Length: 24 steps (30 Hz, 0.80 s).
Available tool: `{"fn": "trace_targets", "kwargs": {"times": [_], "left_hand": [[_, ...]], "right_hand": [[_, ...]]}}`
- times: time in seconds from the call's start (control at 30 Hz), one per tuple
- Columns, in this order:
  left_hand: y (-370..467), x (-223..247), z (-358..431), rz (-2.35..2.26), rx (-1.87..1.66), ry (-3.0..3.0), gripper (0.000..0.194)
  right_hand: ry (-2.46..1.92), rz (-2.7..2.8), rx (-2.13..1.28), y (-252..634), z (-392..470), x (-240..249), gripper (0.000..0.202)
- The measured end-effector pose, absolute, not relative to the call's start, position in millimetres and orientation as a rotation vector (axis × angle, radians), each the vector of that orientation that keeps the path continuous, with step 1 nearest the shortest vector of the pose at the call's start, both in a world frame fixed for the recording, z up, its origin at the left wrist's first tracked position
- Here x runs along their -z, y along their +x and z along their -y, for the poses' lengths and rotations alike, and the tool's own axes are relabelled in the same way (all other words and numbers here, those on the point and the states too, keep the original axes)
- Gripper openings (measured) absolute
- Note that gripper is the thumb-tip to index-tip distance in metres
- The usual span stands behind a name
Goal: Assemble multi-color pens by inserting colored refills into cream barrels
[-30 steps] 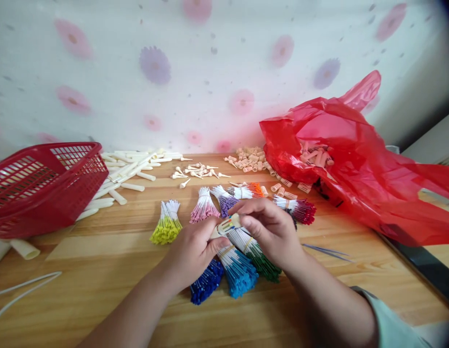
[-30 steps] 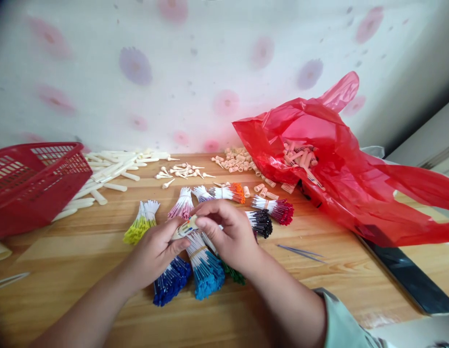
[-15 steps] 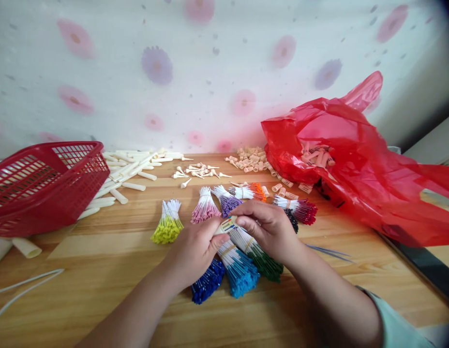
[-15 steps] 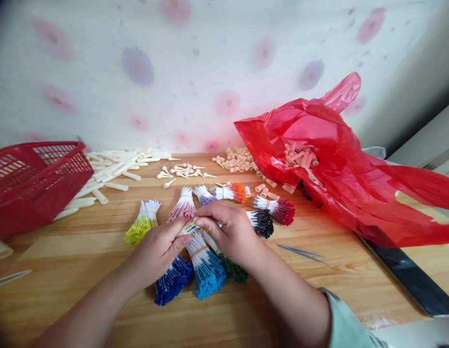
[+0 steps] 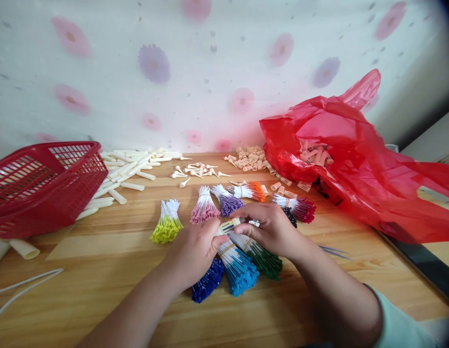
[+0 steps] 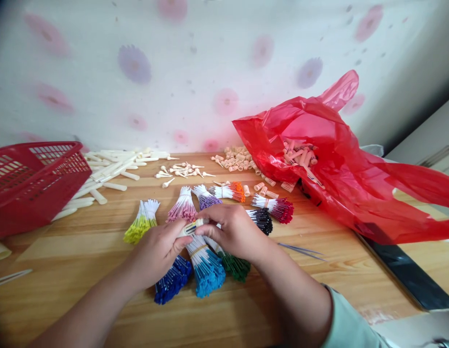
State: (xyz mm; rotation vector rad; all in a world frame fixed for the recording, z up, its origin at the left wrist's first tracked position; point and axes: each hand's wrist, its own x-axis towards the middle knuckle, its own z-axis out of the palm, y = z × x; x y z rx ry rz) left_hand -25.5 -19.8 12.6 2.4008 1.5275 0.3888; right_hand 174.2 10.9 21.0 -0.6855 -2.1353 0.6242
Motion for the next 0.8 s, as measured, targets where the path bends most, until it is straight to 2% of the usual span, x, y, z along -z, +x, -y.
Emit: {"fn": "trace_targets", "kwargs": {"times": [0.23,0.47,0.8], "left_hand": [[-36.5,-20.6,16.5,-1.33,-0.521,2.285,0.023],[-29.1,-13.4,21.0,-1.304,-0.434,2.449,0.029],[-12.8,3.8,28.8,-1.21,-0.404,2.486,0.028]], "right_hand": [[-0.693,2.071,-0.741,182.8,-16.8,-21.0,0.017],[-0.589,1.845,-1.051,175.3,-15.3,-26.5,0.047],[-0.5,1.787,-1.086,160.5,-9.3,-18.7,0.045]]}}
